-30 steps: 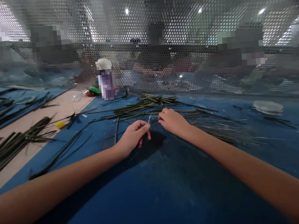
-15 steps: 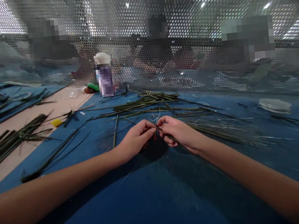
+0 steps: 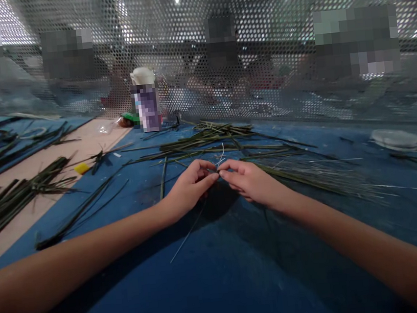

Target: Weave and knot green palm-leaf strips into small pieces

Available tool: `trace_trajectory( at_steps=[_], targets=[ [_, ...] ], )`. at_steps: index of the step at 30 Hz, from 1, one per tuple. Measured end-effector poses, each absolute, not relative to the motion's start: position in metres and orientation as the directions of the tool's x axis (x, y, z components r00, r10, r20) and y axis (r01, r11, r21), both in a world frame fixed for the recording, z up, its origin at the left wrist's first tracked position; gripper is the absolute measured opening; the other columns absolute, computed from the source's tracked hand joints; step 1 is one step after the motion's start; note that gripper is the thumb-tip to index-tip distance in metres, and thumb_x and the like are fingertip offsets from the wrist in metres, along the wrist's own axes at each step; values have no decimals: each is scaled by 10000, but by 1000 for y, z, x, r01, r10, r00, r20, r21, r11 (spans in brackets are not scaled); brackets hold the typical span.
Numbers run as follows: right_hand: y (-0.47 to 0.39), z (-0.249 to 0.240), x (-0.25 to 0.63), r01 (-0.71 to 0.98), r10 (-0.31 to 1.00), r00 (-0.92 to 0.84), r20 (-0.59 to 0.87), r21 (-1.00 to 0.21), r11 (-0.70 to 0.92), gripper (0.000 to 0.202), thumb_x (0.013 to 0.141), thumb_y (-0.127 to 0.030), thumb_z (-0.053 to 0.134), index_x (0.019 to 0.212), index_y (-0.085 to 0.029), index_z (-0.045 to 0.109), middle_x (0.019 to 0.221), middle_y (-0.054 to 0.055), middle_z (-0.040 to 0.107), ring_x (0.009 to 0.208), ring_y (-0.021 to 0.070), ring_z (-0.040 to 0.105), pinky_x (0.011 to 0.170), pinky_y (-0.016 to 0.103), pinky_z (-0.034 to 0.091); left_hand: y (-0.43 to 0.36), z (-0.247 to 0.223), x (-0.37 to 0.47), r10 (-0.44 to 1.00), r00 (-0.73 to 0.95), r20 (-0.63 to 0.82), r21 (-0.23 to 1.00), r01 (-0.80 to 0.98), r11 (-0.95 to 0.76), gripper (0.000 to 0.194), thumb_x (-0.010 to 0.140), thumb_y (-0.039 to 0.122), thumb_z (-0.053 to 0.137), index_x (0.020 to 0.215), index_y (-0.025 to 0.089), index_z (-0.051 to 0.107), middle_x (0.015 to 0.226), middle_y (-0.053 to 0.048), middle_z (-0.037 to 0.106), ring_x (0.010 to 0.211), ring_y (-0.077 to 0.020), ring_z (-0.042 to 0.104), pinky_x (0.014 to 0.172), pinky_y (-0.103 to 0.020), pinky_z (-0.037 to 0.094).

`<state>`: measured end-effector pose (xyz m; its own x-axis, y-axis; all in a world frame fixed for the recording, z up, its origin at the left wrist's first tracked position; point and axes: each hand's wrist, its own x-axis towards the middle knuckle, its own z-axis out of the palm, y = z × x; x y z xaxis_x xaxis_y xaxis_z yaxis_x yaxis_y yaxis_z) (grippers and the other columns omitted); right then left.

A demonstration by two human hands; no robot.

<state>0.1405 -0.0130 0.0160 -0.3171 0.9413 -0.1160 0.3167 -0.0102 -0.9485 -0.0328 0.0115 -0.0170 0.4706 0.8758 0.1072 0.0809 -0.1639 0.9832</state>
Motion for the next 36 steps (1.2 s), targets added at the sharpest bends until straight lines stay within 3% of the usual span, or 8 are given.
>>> trace_trajectory(
  at_steps=[9, 16, 20, 24, 27, 29, 32, 36],
  targets=[
    [-11, 20, 144, 445, 926, -358, -121, -894, 55, 174, 883, -321, 478, 851, -185, 582, 499, -89, 345, 394, 64, 287, 418, 210, 223, 7, -12, -36, 873, 461, 159, 961, 130, -244, 137, 875, 301, 541, 858, 169, 511, 697, 43, 551, 557, -62, 436, 517, -193, 331],
    [-3, 40, 163, 607, 949, -283, -136, -792, 68, 194, 839, -375, 559, 858, -184, 585, 525, -74, 410, 419, 73, 355, 415, 208, 275, 11, -6, -42, 929, 331, 164, 979, 63, -195, 128, 865, 288, 542, 843, 173, 488, 697, 34, 621, 468, -42, 410, 450, -173, 310],
    [11, 42, 183, 462, 940, -282, -194, -886, -45, 238, 802, -413, 610, 884, -195, 558, 493, -105, 323, 378, 56, 273, 374, 188, 226, 7, 5, -43, 933, 334, 137, 990, -25, -136, 133, 870, 285, 527, 835, 184, 449, 743, 17, 668, 435, -31, 417, 427, -160, 315],
    [14, 25, 173, 389, 955, -247, -165, -919, -58, 221, 816, -403, 579, 886, -198, 538, 494, -116, 306, 358, 50, 265, 355, 176, 218, -2, 12, -43, 889, 425, 173, 985, -68, -159, 137, 872, 304, 540, 849, 200, 455, 540, 81, 483, 460, -68, 509, 407, -159, 310],
    [4, 16, 151, 387, 946, -263, -188, -919, -75, 141, 799, -322, 593, 815, -189, 550, 498, -102, 369, 375, 51, 311, 357, 173, 234, -2, 11, -45, 860, 463, 214, 974, -36, -223, 134, 881, 316, 534, 867, 201, 467, 541, 101, 427, 378, -40, 418, 407, -173, 342],
    [-5, 17, 140, 363, 936, -288, -203, -927, -90, 106, 799, -291, 588, 793, -190, 555, 497, -99, 382, 381, 48, 301, 362, 171, 231, 0, 12, -49, 850, 474, 231, 957, 47, -286, 138, 884, 328, 531, 884, 200, 480, 606, 81, 471, 406, -38, 409, 418, -178, 360],
    [-15, 27, 137, 292, 919, -318, -232, -946, -138, 169, 854, -364, 527, 799, -205, 530, 486, -108, 325, 360, 41, 228, 358, 169, 184, 4, 14, -54, 833, 500, 237, 892, 228, -391, 167, 895, 357, 517, 946, 198, 522, 777, 28, 565, 512, -52, 438, 463, -184, 377],
    [-21, 41, 143, 93, 889, -357, -286, -958, -271, 243, 874, -421, 543, 778, -203, 494, 505, -109, 318, 351, 20, 164, 357, 162, 121, 3, 23, -56, 739, 595, 315, 740, 334, -584, 154, 919, 315, 473, 980, 197, 551, 1039, -31, 586, 697, -84, 506, 584, -207, 420]
  ],
)
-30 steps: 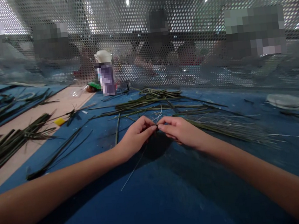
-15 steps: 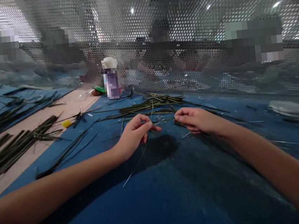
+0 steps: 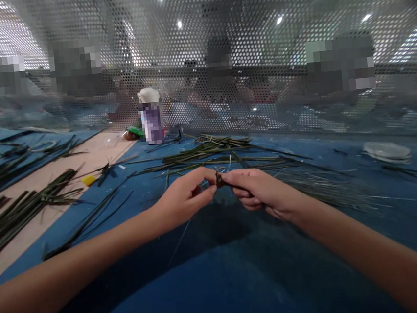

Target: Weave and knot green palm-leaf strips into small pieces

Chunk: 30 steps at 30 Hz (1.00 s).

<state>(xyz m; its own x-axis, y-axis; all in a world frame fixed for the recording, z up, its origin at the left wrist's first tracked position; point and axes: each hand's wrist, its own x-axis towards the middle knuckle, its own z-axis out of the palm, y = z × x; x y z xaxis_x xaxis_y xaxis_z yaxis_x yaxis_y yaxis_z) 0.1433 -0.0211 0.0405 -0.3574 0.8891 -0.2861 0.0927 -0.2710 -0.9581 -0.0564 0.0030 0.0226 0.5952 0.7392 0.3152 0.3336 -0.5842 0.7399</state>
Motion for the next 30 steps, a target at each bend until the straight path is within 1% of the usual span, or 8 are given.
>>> trace_trajectory(
  at_steps=[4, 7, 11, 15, 18, 21, 25, 30],
  targets=[
    [-27, 46, 140, -41, 855, -422, -301, -936, -350, 266, 865, -433, 582, 779, -197, 494, 530, -102, 350, 351, 9, 175, 354, 155, 112, -3, 30, -55, 615, 669, 418, 579, 326, -747, 93, 906, 213, 472, 936, 177, 553, 1051, -52, 542, 952, -127, 527, 820, -236, 449],
    [-29, 45, 134, -107, 864, -410, -292, -925, -363, 291, 847, -430, 609, 743, -193, 477, 539, -101, 358, 349, 4, 186, 349, 146, 126, -8, 33, -55, 604, 680, 415, 525, 363, -770, 77, 884, 167, 479, 917, 177, 549, 1106, -65, 504, 1018, -129, 535, 892, -240, 442],
    [-26, 41, 131, -98, 891, -359, -278, -938, -332, 224, 838, -343, 616, 739, -186, 493, 530, -101, 362, 350, 5, 188, 344, 143, 129, -14, 33, -55, 636, 684, 358, 405, 500, -766, 132, 893, 205, 450, 978, 201, 551, 1241, -77, 485, 866, -119, 599, 800, -271, 499],
    [-25, 37, 131, 39, 912, -317, -258, -965, -259, 225, 838, -347, 599, 728, -185, 490, 523, -91, 365, 377, 22, 222, 348, 152, 133, -20, 31, -54, 629, 715, 306, 142, 619, -772, 206, 913, 257, 390, 1029, 214, 554, 1338, -101, 466, 633, -97, 598, 583, -282, 522],
    [-29, 34, 129, 95, 894, -358, -270, -963, -253, 279, 849, -449, 572, 770, -190, 501, 512, -97, 323, 403, 41, 205, 357, 164, 132, -26, 28, -52, 601, 741, 299, -85, 648, -757, 210, 893, 225, 394, 1022, 208, 559, 1306, -104, 509, 609, -115, 615, 469, -258, 490],
    [-30, 32, 127, 102, 894, -358, -271, -963, -251, 300, 851, -479, 547, 760, -201, 480, 510, -100, 283, 425, 57, 190, 375, 179, 127, -30, 25, -51, 557, 759, 338, -236, 641, -730, 227, 860, 176, 420, 1046, 194, 549, 1258, -107, 554, 664, -136, 642, 432, -239, 472],
    [-25, 29, 125, 199, 919, -298, -260, -958, -207, 280, 869, -424, 477, 695, -209, 433, 512, -87, 296, 439, 74, 215, 407, 208, 161, -32, 24, -52, 529, 763, 371, -283, 636, -718, 232, 875, 166, 414, 1075, 181, 530, 1193, -88, 602, 708, -145, 653, 398, -239, 448],
    [-25, 26, 125, 460, 967, -253, 20, -877, 138, 237, 823, -310, 514, 626, -191, 456, 581, -50, 392, 543, 97, 331, 497, 237, 255, -27, 20, -56, 498, 760, 419, -205, 613, -763, 182, 880, 159, 411, 1019, 164, 528, 1113, -79, 638, 663, -139, 640, 398, -241, 421]
  ],
)
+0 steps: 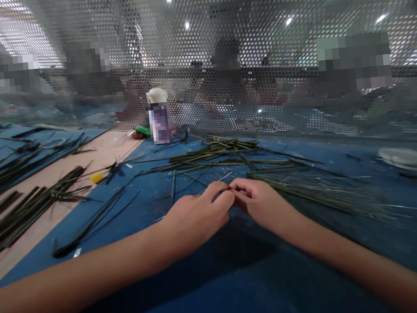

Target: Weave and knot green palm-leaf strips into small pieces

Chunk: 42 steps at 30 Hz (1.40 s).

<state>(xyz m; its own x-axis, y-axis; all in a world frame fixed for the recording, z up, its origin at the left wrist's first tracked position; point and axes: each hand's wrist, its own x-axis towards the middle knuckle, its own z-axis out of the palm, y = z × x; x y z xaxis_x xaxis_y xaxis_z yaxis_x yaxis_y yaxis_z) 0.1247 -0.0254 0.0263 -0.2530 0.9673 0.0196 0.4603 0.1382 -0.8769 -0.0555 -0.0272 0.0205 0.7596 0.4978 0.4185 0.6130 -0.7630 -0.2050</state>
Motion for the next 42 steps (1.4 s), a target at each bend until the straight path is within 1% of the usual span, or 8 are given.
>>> trace_trajectory(
  at_steps=[5, 7, 11, 15, 23, 33, 38, 42],
  targets=[
    [-35, 35, 125, 418, 975, -201, 95, -892, 173, 158, 855, -300, 484, 747, -193, 525, 595, -54, 425, 531, 97, 366, 482, 230, 283, -21, 23, -62, 436, 698, 569, 94, 471, -877, 112, 889, 181, 445, 976, 176, 515, 1132, -93, 596, 877, -147, 626, 610, -208, 488],
    [-37, 38, 125, 349, 984, -132, 123, -923, 163, 127, 872, -274, 459, 795, -200, 528, 579, -61, 426, 496, 92, 360, 457, 222, 286, -23, 27, -62, 513, 600, 614, 287, 436, -853, 80, 866, 169, 486, 940, 183, 513, 1022, -64, 593, 820, -118, 594, 659, -204, 479],
    [-39, 40, 126, 218, 969, -61, 239, -944, 246, 138, 923, -287, 434, 882, -210, 541, 585, -62, 422, 498, 89, 370, 461, 210, 323, -29, 39, -58, 798, 481, 363, 710, 412, -571, 42, 894, 244, 483, 881, 204, 484, 697, 45, 559, 498, -48, 449, 469, -161, 369],
    [-41, 41, 129, 214, 928, -124, 351, -904, 370, 181, 959, -324, 416, 916, -216, 555, 614, -50, 435, 523, 88, 386, 461, 207, 312, -34, 48, -54, 866, 484, 126, 928, 251, -275, 62, 900, 262, 464, 861, 216, 451, 683, 64, 586, 393, -25, 406, 363, -130, 312],
    [-43, 46, 134, 359, 897, -109, 428, -825, 437, 246, 979, -342, 383, 854, -217, 554, 642, -38, 471, 545, 87, 406, 488, 219, 322, -39, 60, -50, 854, 521, -9, 998, 58, -25, 85, 876, 222, 461, 812, 211, 407, 547, 80, 568, 309, -15, 303, 296, -102, 217],
    [-44, 45, 125, -97, 963, -149, 226, -972, 213, 264, 965, -404, 401, 822, -213, 513, 547, -66, 408, 448, 71, 322, 412, 184, 240, -35, 58, -54, 732, 676, -85, 987, -46, 156, 89, 860, 243, 468, 794, 205, 421, 518, 68, 518, 355, -30, 252, 334, -124, 172],
    [-40, 42, 127, -287, 933, -359, 33, -955, -77, 312, 947, -452, 356, 799, -224, 509, 442, -92, 339, 360, 69, 178, 405, 203, 224, -30, 52, -56, 682, 723, -108, 978, -46, 203, 89, 828, 238, 487, 794, 207, 411, 508, 56, 500, 385, -52, 257, 374, -167, 156],
    [-35, 43, 133, -320, 877, -481, -12, -929, -187, 329, 931, -432, 355, 779, -212, 545, 416, -84, 317, 369, 82, 208, 431, 215, 266, -28, 48, -56, 624, 766, -153, 962, -29, 271, 47, 817, 218, 475, 817, 207, 429, 520, 56, 483, 388, -56, 230, 379, -183, 143]
  ],
)
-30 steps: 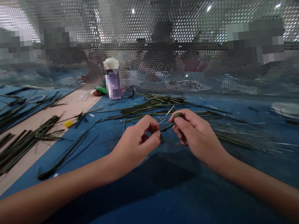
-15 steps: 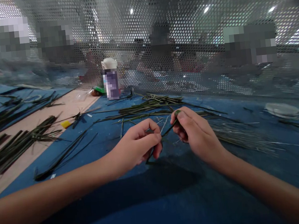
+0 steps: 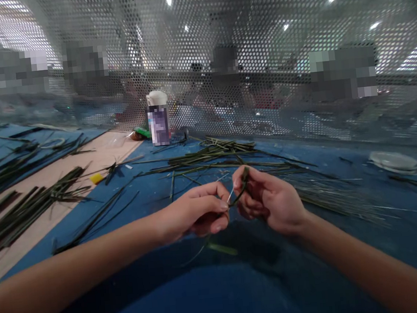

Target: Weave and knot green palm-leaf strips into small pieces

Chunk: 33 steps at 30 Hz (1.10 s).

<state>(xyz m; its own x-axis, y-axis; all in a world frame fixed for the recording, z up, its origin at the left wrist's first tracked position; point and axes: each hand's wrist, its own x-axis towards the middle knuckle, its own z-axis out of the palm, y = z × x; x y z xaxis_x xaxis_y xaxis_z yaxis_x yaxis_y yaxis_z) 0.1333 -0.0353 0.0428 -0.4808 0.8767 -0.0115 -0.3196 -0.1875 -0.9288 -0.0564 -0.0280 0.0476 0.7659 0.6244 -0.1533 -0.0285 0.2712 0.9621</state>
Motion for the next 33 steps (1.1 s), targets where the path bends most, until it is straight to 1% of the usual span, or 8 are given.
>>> trace_trajectory(
  at_steps=[7, 15, 18, 20, 23, 26, 29, 33],
  targets=[
    [-31, 48, 141, -299, 782, -612, -123, -879, -372, 294, 849, -360, 344, 712, -206, 553, 364, -82, 261, 337, 95, 176, 376, 211, 263, -32, 42, -56, 588, 792, -164, 940, -55, 337, 27, 831, 211, 467, 835, 204, 441, 547, 52, 478, 408, -54, 289, 394, -174, 190],
    [-40, 40, 126, -344, 833, -547, -82, -885, -313, 266, 815, -368, 381, 667, -198, 523, 445, -71, 321, 355, 77, 166, 380, 211, 233, -35, 41, -56, 598, 792, -121, 936, -109, 334, 25, 825, 197, 465, 846, 200, 450, 519, 64, 440, 417, -55, 286, 417, -183, 186],
    [-39, 39, 126, -177, 854, -518, -48, -971, -162, 272, 857, -375, 366, 683, -204, 487, 496, -78, 293, 393, 78, 126, 384, 206, 166, -34, 41, -56, 606, 784, -136, 948, -75, 310, 23, 834, 202, 461, 842, 200, 440, 533, 61, 457, 414, -54, 280, 401, -178, 177],
    [-37, 40, 130, 11, 889, -458, 4, -1000, 11, 268, 868, -369, 410, 668, -200, 469, 536, -65, 307, 444, 89, 203, 416, 213, 185, -33, 41, -55, 629, 767, -126, 962, -60, 267, 44, 847, 207, 460, 820, 198, 426, 541, 58, 476, 415, -49, 282, 395, -166, 185],
    [-35, 42, 134, 242, 913, -398, 86, -951, 194, 297, 888, -342, 461, 633, -194, 426, 608, -40, 361, 550, 105, 302, 484, 227, 239, -28, 40, -54, 678, 729, -88, 982, -52, 183, 84, 851, 215, 468, 792, 196, 411, 530, 60, 490, 408, -45, 288, 386, -149, 201],
    [-36, 39, 132, 336, 909, -406, 90, -911, 240, 355, 935, -407, 390, 643, -204, 385, 607, -40, 365, 557, 111, 311, 502, 237, 260, -26, 39, -52, 729, 682, -55, 990, -60, 131, 77, 840, 206, 467, 789, 198, 409, 522, 67, 485, 401, -42, 283, 383, -145, 201],
    [-39, 31, 125, 255, 914, -405, 32, -956, 147, 408, 930, -513, 365, 666, -204, 406, 589, -46, 357, 513, 100, 270, 459, 231, 223, -26, 38, -52, 768, 640, -28, 991, -81, 103, 80, 848, 220, 473, 798, 198, 415, 534, 70, 476, 411, -41, 295, 389, -141, 194],
    [-43, 17, 112, -10, 941, -326, -92, -995, -101, 418, 887, -597, 405, 733, -210, 436, 518, -90, 279, 438, 74, 155, 407, 204, 131, -21, 37, -53, 843, 538, -4, 985, -144, 96, 88, 854, 245, 485, 806, 201, 425, 537, 78, 437, 406, -39, 291, 392, -147, 193]
  ],
)
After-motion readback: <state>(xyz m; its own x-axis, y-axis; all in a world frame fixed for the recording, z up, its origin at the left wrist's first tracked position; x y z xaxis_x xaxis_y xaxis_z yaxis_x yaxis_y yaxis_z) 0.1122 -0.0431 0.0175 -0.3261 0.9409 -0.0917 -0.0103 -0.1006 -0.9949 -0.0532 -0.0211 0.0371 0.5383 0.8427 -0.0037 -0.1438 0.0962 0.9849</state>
